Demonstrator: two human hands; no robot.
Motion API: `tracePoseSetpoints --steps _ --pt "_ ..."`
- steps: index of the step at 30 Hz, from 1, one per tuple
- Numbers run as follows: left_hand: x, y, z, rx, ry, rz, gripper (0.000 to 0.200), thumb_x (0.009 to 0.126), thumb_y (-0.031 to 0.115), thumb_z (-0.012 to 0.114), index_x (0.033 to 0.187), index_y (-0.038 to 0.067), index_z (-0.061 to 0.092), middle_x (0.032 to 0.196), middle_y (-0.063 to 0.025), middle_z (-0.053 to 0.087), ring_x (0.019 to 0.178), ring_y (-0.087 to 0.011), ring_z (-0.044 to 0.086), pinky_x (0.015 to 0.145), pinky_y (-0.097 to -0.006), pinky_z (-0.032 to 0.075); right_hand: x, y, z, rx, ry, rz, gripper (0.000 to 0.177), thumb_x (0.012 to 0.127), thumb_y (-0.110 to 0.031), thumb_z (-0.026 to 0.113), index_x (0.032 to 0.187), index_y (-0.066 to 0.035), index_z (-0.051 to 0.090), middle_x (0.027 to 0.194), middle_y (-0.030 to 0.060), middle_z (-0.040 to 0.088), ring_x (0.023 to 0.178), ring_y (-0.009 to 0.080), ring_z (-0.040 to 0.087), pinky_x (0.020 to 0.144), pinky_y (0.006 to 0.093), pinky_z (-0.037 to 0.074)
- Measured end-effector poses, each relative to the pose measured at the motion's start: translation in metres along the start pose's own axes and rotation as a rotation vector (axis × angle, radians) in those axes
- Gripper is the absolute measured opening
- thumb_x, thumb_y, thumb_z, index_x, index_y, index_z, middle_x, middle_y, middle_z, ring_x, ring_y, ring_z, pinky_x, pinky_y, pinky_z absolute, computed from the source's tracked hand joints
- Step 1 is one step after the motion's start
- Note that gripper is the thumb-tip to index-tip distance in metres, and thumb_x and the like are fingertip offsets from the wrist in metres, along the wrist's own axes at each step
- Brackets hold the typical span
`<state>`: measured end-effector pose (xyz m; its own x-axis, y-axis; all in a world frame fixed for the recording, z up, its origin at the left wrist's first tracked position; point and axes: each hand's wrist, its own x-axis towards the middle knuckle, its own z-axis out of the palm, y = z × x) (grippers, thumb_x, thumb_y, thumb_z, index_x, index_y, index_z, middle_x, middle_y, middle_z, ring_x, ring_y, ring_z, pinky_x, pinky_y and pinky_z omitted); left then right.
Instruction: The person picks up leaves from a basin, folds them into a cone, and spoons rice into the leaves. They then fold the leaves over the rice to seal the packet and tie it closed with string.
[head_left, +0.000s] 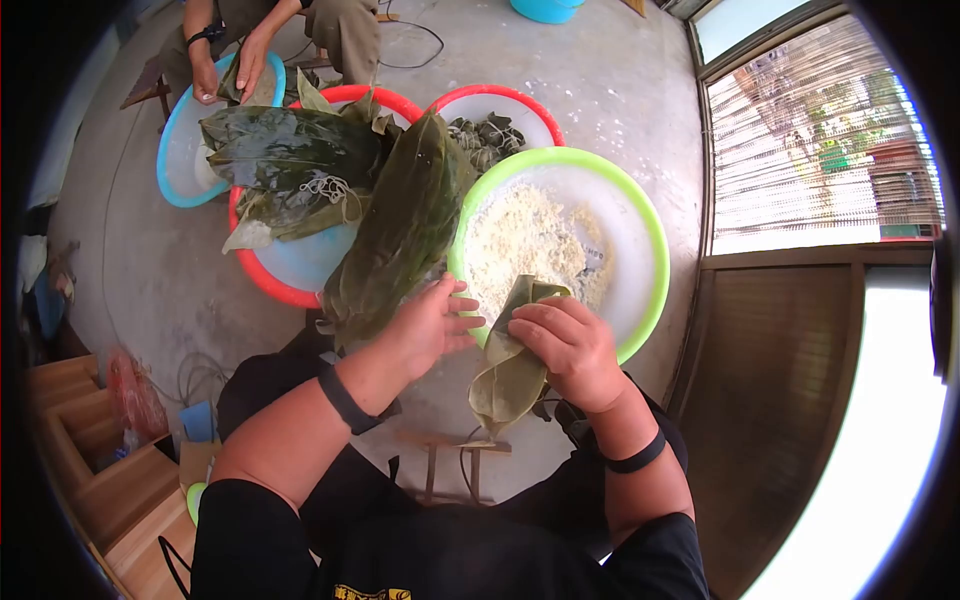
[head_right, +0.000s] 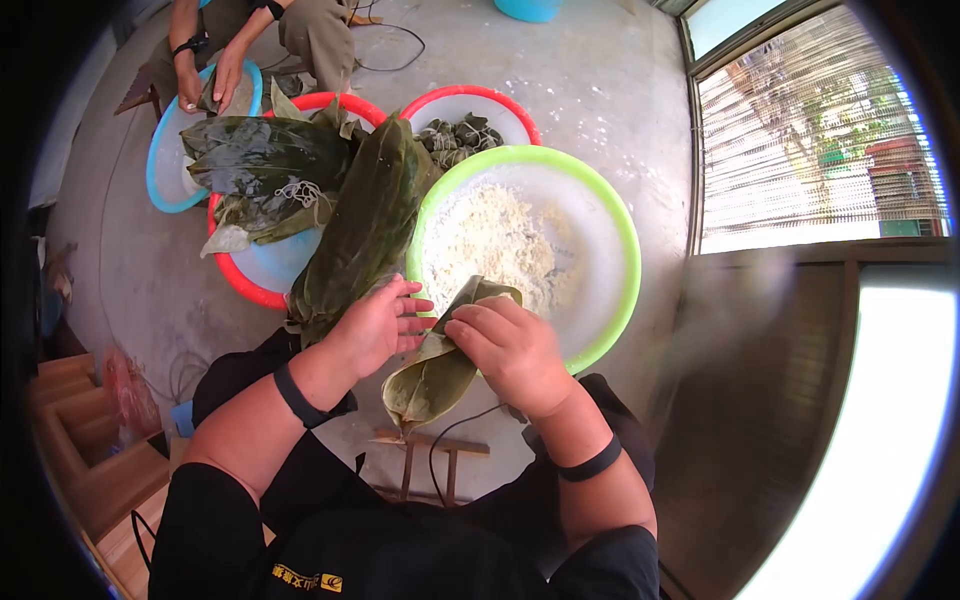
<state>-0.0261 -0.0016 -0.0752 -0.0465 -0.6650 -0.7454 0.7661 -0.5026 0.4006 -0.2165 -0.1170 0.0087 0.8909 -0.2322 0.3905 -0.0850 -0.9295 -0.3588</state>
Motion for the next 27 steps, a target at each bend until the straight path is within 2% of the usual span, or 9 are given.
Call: tracePoseSetpoints --steps 4,7,11,14,16,20,23,24,27 --pt "0.004 -0.012 0.002 0.029 0.102 0.056 0.045 0.105 0.048 0.047 0.129 0.01 0.051 0.12 -0.0059 0.055 0.107 -0.019 0.054 0.09 -0.0413 0.047 -0.006 -0.008 0.023 0.046 -0.2 -0.018 0.016 0.073 -0.013 0.065 0.088 -0.007 0.063 0.09 0.0028 0.06 0.087 0.0203 0.061 0.068 0.0325 0.055" --pt "0.003 -0.02 0.003 0.09 0.176 0.079 0.042 0.105 0.046 0.049 0.126 0.01 0.053 0.121 -0.0058 0.053 0.109 -0.0181 0.052 0.09 -0.0424 0.046 -0.016 -0.014 0.044 0.107 -0.47 -0.003 0.025 0.073 -0.011 0.063 0.098 -0.006 0.065 0.105 0.0048 0.066 0.091 0.024 0.065 0.069 0.0342 0.057" --pt "0.004 -0.019 0.0 0.082 0.149 0.081 0.042 0.106 0.045 0.048 0.125 0.009 0.055 0.118 -0.0064 0.056 0.105 -0.0189 0.054 0.091 -0.039 0.046 -0.01 -0.013 0.031 0.086 -0.245 0.042 0.031 0.071 -0.011 0.064 0.102 -0.005 0.066 0.106 0.0067 0.066 0.091 0.0245 0.065 0.068 0.0339 0.057" --pt "-0.004 -0.009 0.006 -0.042 -0.025 0.045 0.046 0.108 0.043 0.04 0.131 0.006 0.054 0.117 -0.0094 0.061 0.103 -0.021 0.06 0.093 -0.0392 0.05 0.006 -0.025 0.015 -0.052 -0.082 -0.17 0.031 0.072 -0.013 0.065 0.101 -0.004 0.067 0.101 0.0063 0.064 0.091 0.0203 0.064 0.071 0.032 0.057" --pt "-0.007 -0.004 0.011 -0.127 -0.177 0.063 0.049 0.11 0.042 0.033 0.135 0.003 0.052 0.117 -0.0119 0.065 0.101 -0.0229 0.065 0.093 -0.039 0.053 0.008 -0.037 0.018 -0.021 -0.041 -0.219 0.036 0.071 -0.013 0.066 0.105 -0.003 0.068 0.104 0.0077 0.065 0.093 0.0203 0.064 0.074 0.0317 0.057" --pt "-0.017 0.009 0.014 -0.154 -0.245 0.163 0.055 0.111 0.041 0.025 0.136 0.0 0.051 0.124 -0.0168 0.064 0.106 -0.0259 0.067 0.092 -0.0401 0.056 0.011 -0.042 0.013 -0.019 0.013 -0.245 0.037 0.073 -0.013 0.067 0.109 -0.008 0.068 0.111 0.0057 0.064 0.086 0.0173 0.062 0.071 0.0289 0.055" --pt "-0.023 0.024 0.011 -0.267 -0.3 0.183 0.055 0.11 0.043 0.028 0.133 0.001 0.056 0.113 -0.014 0.069 0.101 -0.024 0.067 0.088 -0.0373 0.057 0.007 -0.032 0.011 -0.028 0.018 -0.216 0.036 0.075 -0.014 0.066 0.111 -0.012 0.068 0.113 0.0033 0.062 0.087 0.016 0.06 0.07 0.029 0.053" --pt "-0.026 0.03 0.016 -0.267 -0.241 0.204 0.058 0.109 0.046 0.029 0.133 0.001 0.057 0.114 -0.0143 0.069 0.103 -0.0237 0.067 0.092 -0.038 0.055 0.008 -0.03 0.012 -0.036 0.009 -0.19 0.036 0.075 -0.014 0.066 0.111 -0.012 0.068 0.113 0.003 0.062 0.088 0.0162 0.06 0.071 0.0297 0.052" --pt "-0.018 0.032 0.004 -0.359 -0.284 0.197 0.062 0.109 0.05 0.029 0.132 0.0 0.057 0.119 -0.015 0.067 0.104 -0.0244 0.066 0.097 -0.039 0.052 0.012 -0.031 0.009 -0.04 -0.01 -0.176 0.035 0.075 -0.015 0.065 0.11 -0.011 0.068 0.114 0.0026 0.063 0.096 0.0178 0.06 0.077 0.0316 0.05"
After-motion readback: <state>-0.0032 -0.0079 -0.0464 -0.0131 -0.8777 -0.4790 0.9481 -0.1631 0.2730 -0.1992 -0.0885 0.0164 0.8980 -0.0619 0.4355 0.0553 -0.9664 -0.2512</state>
